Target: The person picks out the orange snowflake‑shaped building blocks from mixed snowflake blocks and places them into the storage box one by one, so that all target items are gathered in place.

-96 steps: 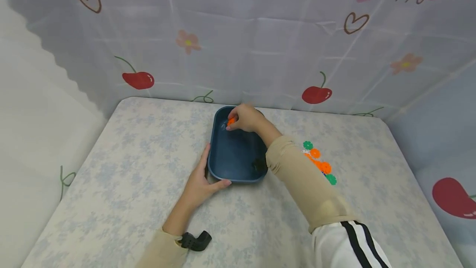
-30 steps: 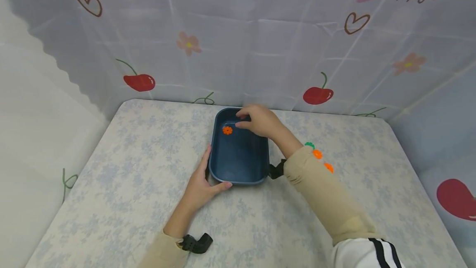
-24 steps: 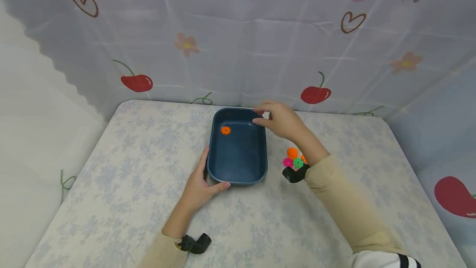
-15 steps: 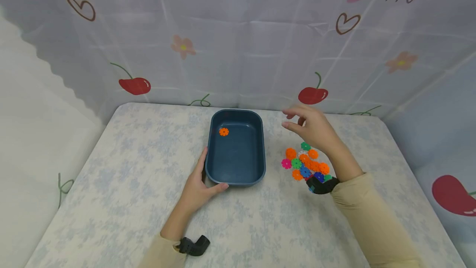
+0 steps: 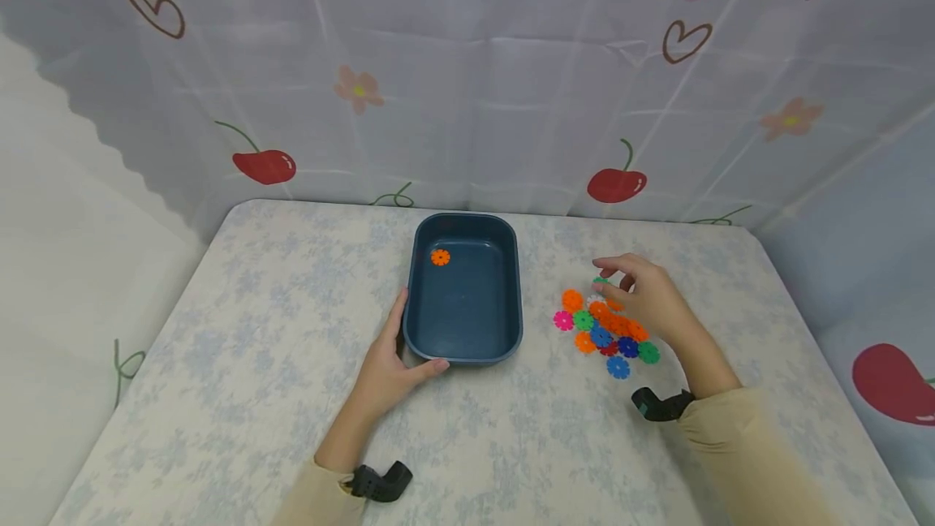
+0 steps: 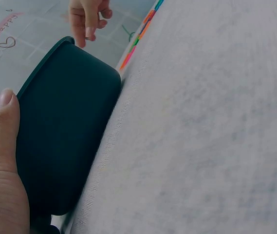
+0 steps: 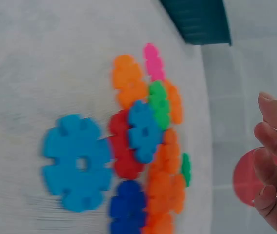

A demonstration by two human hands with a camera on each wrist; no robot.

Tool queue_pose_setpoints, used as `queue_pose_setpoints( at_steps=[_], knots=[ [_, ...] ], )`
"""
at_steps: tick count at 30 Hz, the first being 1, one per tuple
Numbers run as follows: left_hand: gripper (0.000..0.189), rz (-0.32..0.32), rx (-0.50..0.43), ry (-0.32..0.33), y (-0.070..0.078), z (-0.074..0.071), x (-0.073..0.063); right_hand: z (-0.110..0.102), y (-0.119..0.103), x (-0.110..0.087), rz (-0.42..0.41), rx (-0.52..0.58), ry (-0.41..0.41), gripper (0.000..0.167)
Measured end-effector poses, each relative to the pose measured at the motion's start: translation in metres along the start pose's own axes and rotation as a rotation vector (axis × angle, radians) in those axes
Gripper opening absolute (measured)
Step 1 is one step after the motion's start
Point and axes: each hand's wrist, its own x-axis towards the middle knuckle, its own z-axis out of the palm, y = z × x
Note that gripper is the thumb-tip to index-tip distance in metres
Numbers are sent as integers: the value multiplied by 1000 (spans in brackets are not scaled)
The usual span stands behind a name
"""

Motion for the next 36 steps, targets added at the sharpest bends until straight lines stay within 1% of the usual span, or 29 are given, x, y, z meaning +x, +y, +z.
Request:
queue_pose_setpoints(
  at_steps=[3, 7, 10, 13, 17, 20, 27, 32, 36],
  knots=[
    [114, 1, -1, 1, 3, -1, -1, 12, 9, 1, 12, 10, -30, 43],
    [113, 5, 0, 8, 3, -1, -1, 26, 17, 4, 3, -4, -83, 44],
    [113, 2, 4, 11, -1, -1, 1, 34, 19, 5, 1, -4, -114, 45],
    [115, 4, 2, 13, -12, 1, 4, 39, 19, 6, 7, -4, -122, 45],
    [117, 21, 0, 17, -26, 4, 8, 43, 20, 7, 20, -11, -120, 42],
    [118, 37, 6, 23, -31, 4, 8, 44, 21, 8, 24, -7, -122, 38],
    [117, 58, 9, 27, -31, 4, 7, 43, 21, 13, 16, -12, -128, 32],
    [117, 59, 12, 26, -32, 4, 8, 44, 18, 15, 29, -28, -131, 37],
    [117, 60, 13, 30, -31, 4, 8, 46, 16, 17, 44, -9, -132, 38]
  ],
)
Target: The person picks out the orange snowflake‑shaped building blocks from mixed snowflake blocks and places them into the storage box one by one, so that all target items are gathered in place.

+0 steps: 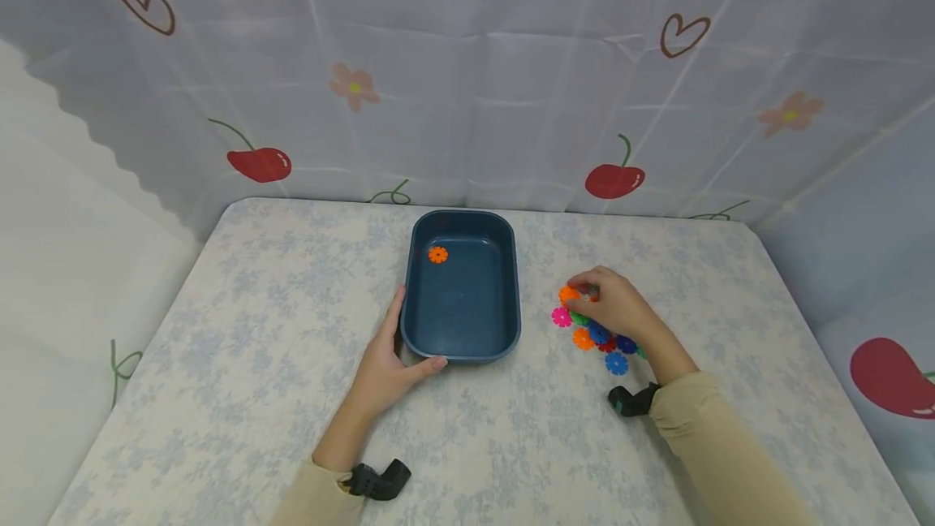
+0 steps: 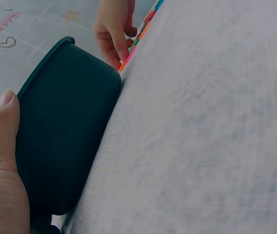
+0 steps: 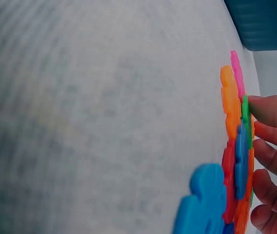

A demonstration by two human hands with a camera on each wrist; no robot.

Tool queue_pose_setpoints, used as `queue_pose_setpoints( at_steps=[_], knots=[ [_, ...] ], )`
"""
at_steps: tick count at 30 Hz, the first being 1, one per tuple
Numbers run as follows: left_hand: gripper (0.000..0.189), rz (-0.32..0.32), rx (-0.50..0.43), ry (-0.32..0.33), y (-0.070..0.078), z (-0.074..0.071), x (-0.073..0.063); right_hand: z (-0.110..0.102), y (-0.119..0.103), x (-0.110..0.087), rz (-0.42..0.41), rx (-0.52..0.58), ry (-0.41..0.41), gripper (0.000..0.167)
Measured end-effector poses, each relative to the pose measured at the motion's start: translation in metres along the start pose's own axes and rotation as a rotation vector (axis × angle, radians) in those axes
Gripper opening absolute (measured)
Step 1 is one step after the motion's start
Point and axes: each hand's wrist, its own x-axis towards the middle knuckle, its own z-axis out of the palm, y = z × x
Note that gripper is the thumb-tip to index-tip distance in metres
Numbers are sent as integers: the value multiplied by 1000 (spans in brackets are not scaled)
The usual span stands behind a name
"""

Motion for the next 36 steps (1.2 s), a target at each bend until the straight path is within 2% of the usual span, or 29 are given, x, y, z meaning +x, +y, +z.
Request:
queue_pose_setpoints(
  at_steps=[7, 13, 16, 20, 25, 36],
  knots=[
    [117, -11, -3, -6, 2, 0, 1, 1, -3, 4, 5, 47, 2, 36],
    [116, -39, -11, -27, 17, -2, -1, 3, -3, 7, 26, 58, 10, 33],
    [116, -17, 1, -17, 12, -2, -1, 3, -2, 8, 36, 73, 8, 33],
    [117, 12, 21, -2, -1, 0, 1, 3, -2, 9, 48, 64, 14, 38],
    [117, 15, 25, -2, -1, 0, 0, 3, 0, 9, 57, 52, 39, 45],
    [117, 5, 38, 5, -1, 0, 0, -1, 0, 11, 29, 107, 56, 47]
  ],
)
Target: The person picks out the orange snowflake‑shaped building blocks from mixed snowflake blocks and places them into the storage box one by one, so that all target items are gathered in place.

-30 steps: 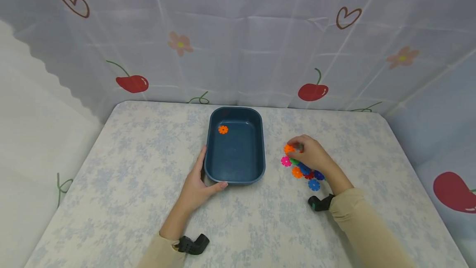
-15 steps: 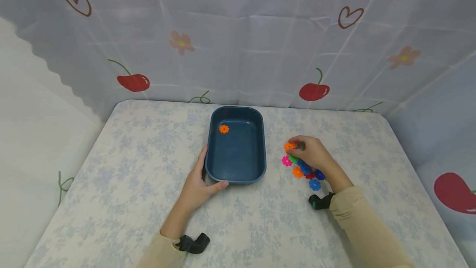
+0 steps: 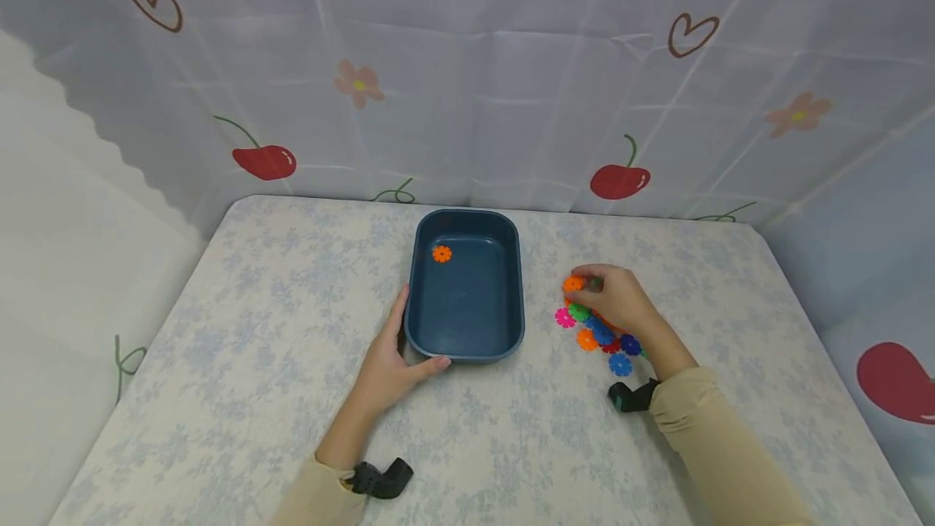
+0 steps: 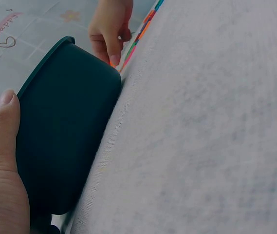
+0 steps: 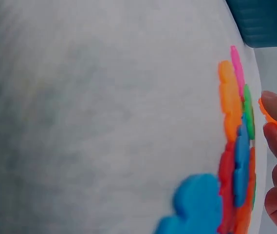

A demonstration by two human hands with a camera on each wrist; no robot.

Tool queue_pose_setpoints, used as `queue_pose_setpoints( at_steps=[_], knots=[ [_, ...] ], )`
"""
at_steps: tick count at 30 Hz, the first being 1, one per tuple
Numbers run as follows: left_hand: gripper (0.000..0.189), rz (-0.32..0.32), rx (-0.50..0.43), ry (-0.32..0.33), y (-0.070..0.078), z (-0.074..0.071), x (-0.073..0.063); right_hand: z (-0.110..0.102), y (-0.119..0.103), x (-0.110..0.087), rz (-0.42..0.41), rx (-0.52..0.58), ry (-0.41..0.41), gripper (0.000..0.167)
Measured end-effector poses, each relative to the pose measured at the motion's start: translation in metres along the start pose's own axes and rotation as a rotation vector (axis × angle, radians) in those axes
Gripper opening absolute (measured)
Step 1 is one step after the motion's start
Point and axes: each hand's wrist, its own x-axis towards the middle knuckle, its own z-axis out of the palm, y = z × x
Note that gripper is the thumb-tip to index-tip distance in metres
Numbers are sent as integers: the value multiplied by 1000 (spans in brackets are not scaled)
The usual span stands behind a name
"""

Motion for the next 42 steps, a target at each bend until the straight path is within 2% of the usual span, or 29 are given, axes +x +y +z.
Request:
queue_pose_setpoints(
  at_steps=[7, 17, 26, 31, 37, 42],
  knots=[
    [117, 6, -20, 1, 0, 0, 0, -4, -17, 5, 5, 59, 72, 45],
    [119, -19, -46, -19, -5, 2, 2, -1, -48, 16, -84, 127, 143, 48],
    [116, -21, -54, -9, -3, 1, 1, 9, -84, 31, -167, 154, 107, 44],
    [116, -4, -61, -5, -2, 0, 1, 19, -103, 39, -208, 128, 66, 41],
    [116, -29, -55, -12, -1, 0, 2, 37, -120, 45, -259, 84, 11, 43],
    [114, -41, -65, -34, 19, -5, 0, 50, -132, 50, -291, 41, -28, 45]
  ],
)
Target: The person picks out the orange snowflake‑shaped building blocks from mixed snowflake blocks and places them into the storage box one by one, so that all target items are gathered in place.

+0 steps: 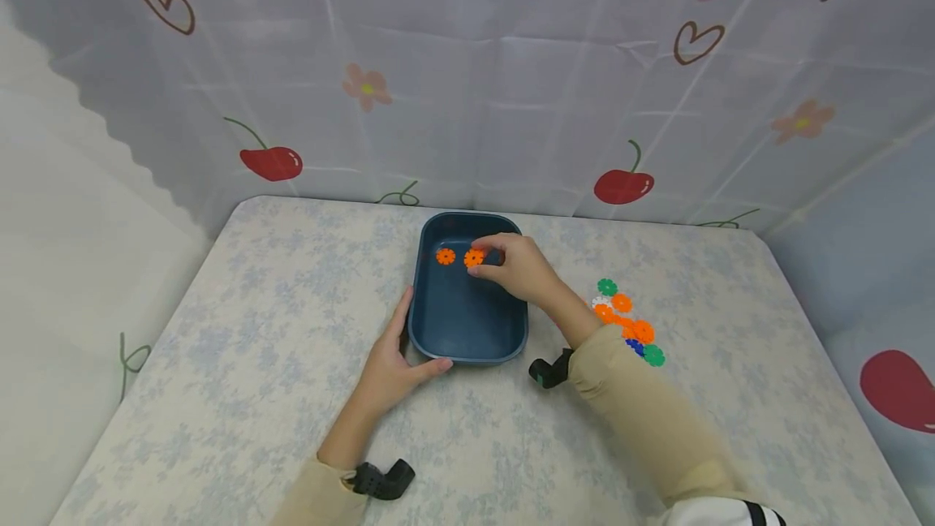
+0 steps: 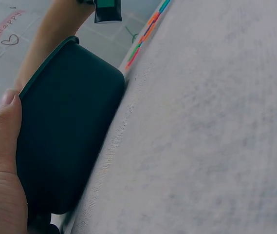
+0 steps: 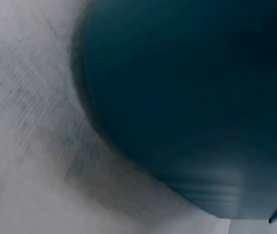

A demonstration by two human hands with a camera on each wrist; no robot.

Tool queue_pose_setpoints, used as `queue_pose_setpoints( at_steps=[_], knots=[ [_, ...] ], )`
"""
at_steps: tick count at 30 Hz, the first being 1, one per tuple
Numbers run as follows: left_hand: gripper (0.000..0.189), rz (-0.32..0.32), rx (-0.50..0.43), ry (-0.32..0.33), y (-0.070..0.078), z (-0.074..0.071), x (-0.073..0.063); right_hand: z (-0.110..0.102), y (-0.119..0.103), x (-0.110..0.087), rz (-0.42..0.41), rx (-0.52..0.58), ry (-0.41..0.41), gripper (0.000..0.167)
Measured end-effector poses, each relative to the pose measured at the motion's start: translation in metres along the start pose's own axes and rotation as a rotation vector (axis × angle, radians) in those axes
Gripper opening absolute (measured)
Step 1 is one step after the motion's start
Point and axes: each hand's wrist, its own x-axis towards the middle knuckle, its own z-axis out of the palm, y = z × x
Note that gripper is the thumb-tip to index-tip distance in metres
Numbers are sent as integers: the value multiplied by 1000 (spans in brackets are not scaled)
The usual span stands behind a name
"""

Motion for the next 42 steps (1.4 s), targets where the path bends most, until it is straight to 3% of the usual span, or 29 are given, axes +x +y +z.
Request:
queue_pose_setpoints(
  at_steps=[4, 21, 28, 33, 42],
  knots=[
    [112, 3, -8, -6, 13, -2, -4, 8, -5, 5, -6, -18, -47, 45],
    [112, 5, 27, -7, 18, -3, -4, 41, -16, 26, 46, -189, -126, 41],
    [112, 10, 24, -8, 20, -3, -4, 49, -15, 29, 74, -208, -141, 37],
    [112, 11, 28, -11, 20, -4, -4, 52, -15, 29, 88, -228, -155, 43],
    [112, 19, 18, -4, 18, -6, -6, 59, -15, 31, 70, -252, -165, 40]
  ],
)
